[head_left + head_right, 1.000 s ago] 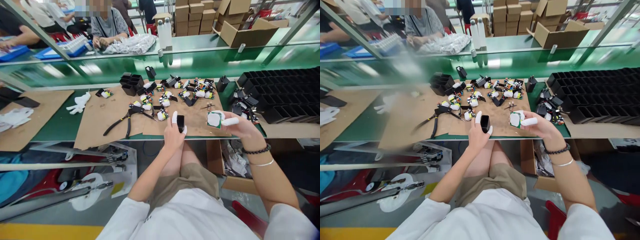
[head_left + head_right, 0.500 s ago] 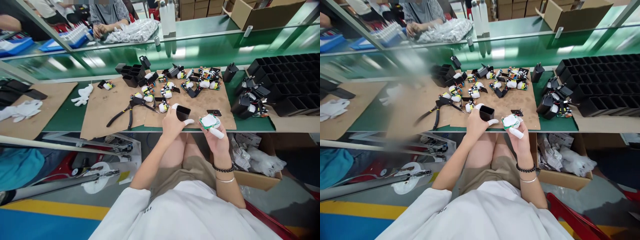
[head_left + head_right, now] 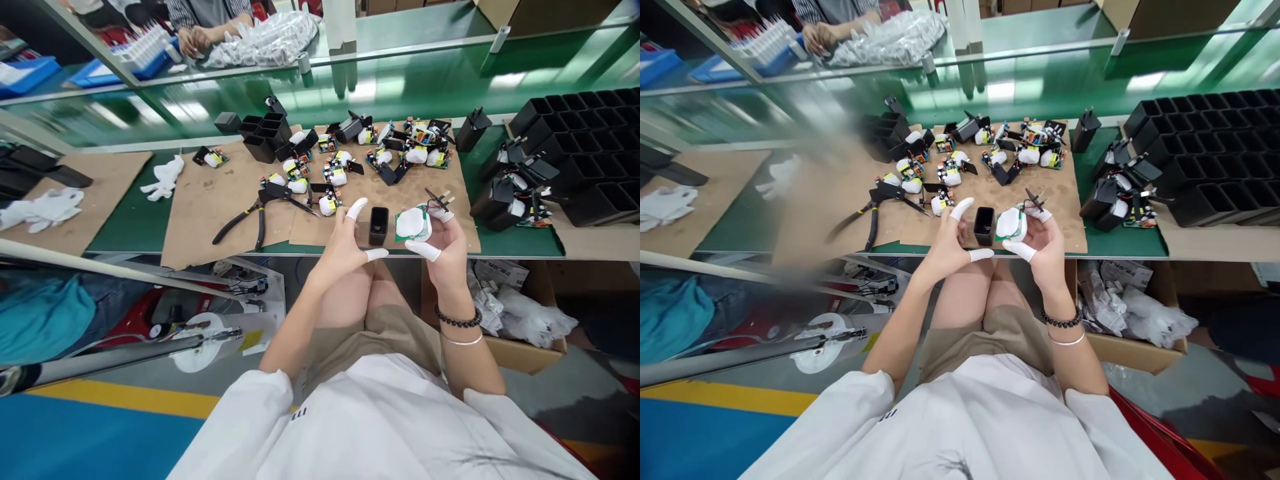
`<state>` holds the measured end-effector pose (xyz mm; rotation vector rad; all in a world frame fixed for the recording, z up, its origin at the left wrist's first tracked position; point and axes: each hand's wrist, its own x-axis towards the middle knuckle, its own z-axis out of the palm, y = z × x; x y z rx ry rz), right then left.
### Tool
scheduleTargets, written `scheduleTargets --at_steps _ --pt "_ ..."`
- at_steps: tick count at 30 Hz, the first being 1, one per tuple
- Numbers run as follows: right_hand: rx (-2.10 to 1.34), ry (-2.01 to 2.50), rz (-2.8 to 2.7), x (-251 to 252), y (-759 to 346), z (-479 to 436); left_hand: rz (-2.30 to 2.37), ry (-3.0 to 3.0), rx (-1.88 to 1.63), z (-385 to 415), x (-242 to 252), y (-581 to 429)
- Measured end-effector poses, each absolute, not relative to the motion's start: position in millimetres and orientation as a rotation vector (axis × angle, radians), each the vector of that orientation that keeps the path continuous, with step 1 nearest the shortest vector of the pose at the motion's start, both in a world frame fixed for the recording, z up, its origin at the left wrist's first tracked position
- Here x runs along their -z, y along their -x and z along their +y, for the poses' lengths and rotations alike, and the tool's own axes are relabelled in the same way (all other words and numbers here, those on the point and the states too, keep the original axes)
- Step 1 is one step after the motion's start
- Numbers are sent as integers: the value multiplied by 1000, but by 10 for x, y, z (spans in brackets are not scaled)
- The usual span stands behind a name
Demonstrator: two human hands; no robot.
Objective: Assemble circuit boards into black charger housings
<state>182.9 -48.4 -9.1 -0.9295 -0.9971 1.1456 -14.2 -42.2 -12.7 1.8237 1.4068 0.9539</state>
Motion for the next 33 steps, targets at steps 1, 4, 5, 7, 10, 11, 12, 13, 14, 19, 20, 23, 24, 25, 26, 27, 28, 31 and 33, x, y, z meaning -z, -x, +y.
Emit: scheduleTargets --at_steps 1,4,5,7,10,11,12,13,14,19,20,23,24,25,26,27,28,31,33 --pt "-1129 921 -1048 74 -1835 -424 1349 -1851 -944 -351 113 171" --pt "-1075 891 -1165 29 -1836 -286 1248 -1859 -939 -197 61 163" --pt "-1052 881 -1189 16 -1833 -273 1251 -1848 -957 -189 34 141" --pt "-984 862 -1221 -14 -1828 -317 1286 -1859 -1034 -250 -46 99" --pt "-835 800 -1256 -110 -1809 -523 1312 -1979 -1166 -469 -221 69" --pt "-783 775 -1265 -160 -1797 -608 1303 -2015 -1198 -551 -289 67" --pt "-737 749 -1278 -219 -1782 -691 1289 -2041 -1221 -630 -357 67" --pt "-699 732 -1292 -280 -1767 -767 1280 -2057 -1233 -702 -424 67" --pt "-669 724 -1315 -341 -1753 -833 1278 -2067 -1239 -766 -486 69" --pt "-628 676 -1448 -515 -1742 -992 1269 -2105 -1227 -950 -658 88" --pt "-646 676 -1445 -520 -1751 -996 1252 -2112 -1236 -961 -661 94" --pt "-642 650 -1466 -509 -1779 -965 1190 -2141 -1279 -960 -629 115" --pt "-627 629 -1489 -505 -1785 -947 1165 -2155 -1291 -954 -614 122" --pt "-615 600 -1515 -504 -1787 -929 1141 -2168 -1300 -946 -600 129" --pt "-612 576 -1526 -507 -1785 -915 1121 -2181 -1304 -938 -589 136" --pt "-625 565 -1526 -513 -1780 -906 1111 -2188 -1302 -932 -580 142" --pt "-650 569 -1525 -522 -1772 -904 1109 -2190 -1297 -926 -575 148" --pt "-691 613 -1498 -553 -1741 -931 1107 -2178 -1299 -914 -566 164" --pt "-708 665 -1494 -567 -1727 -960 1094 -2163 -1310 -906 -559 171"
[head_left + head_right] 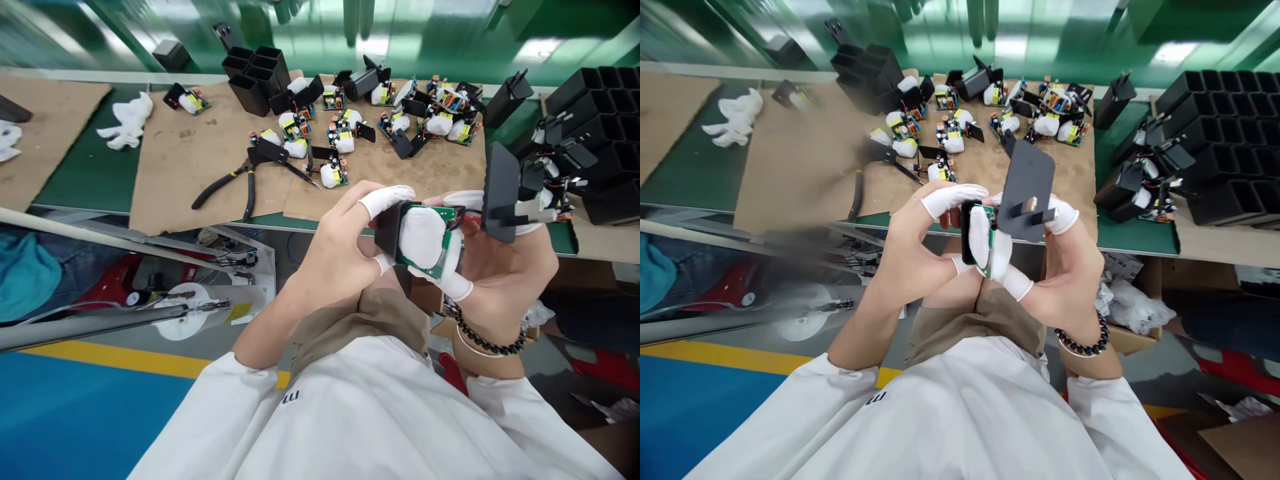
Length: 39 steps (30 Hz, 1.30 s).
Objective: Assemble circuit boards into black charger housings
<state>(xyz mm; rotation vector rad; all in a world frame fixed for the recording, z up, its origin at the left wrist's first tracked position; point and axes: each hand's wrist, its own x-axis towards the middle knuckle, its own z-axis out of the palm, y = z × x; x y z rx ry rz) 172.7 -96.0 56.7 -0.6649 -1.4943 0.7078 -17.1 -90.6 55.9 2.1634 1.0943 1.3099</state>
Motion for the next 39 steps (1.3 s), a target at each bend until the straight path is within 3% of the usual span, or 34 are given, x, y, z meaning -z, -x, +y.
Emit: scheduleTargets --at_steps 28,39 --pt "-952 943 -1841 -765 -1778 -1041 939 -1951 -1458 -884 -303 149" --pt "-1078 906 -2012 -688 -1896 -970 1103 -1842 -1274 -947 -227 150"
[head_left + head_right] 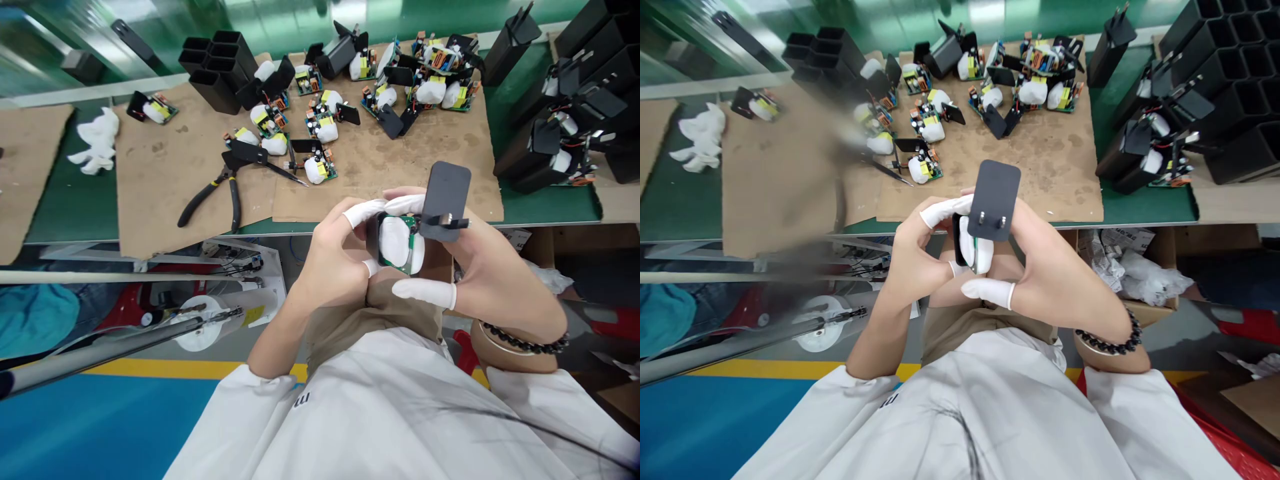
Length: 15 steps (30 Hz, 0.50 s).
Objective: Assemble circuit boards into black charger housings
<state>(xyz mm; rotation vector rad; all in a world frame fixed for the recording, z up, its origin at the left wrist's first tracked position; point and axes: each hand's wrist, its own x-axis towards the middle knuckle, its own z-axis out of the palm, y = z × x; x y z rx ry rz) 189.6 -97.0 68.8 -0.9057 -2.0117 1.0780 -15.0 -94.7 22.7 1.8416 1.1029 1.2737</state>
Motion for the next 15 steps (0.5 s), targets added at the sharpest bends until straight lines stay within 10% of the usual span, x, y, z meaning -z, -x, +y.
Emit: scheduleTargets --at_steps 15 --pt "-559 1119 -2158 -810 -1903 -942 1005 -1872 -1223 -835 -91 193"
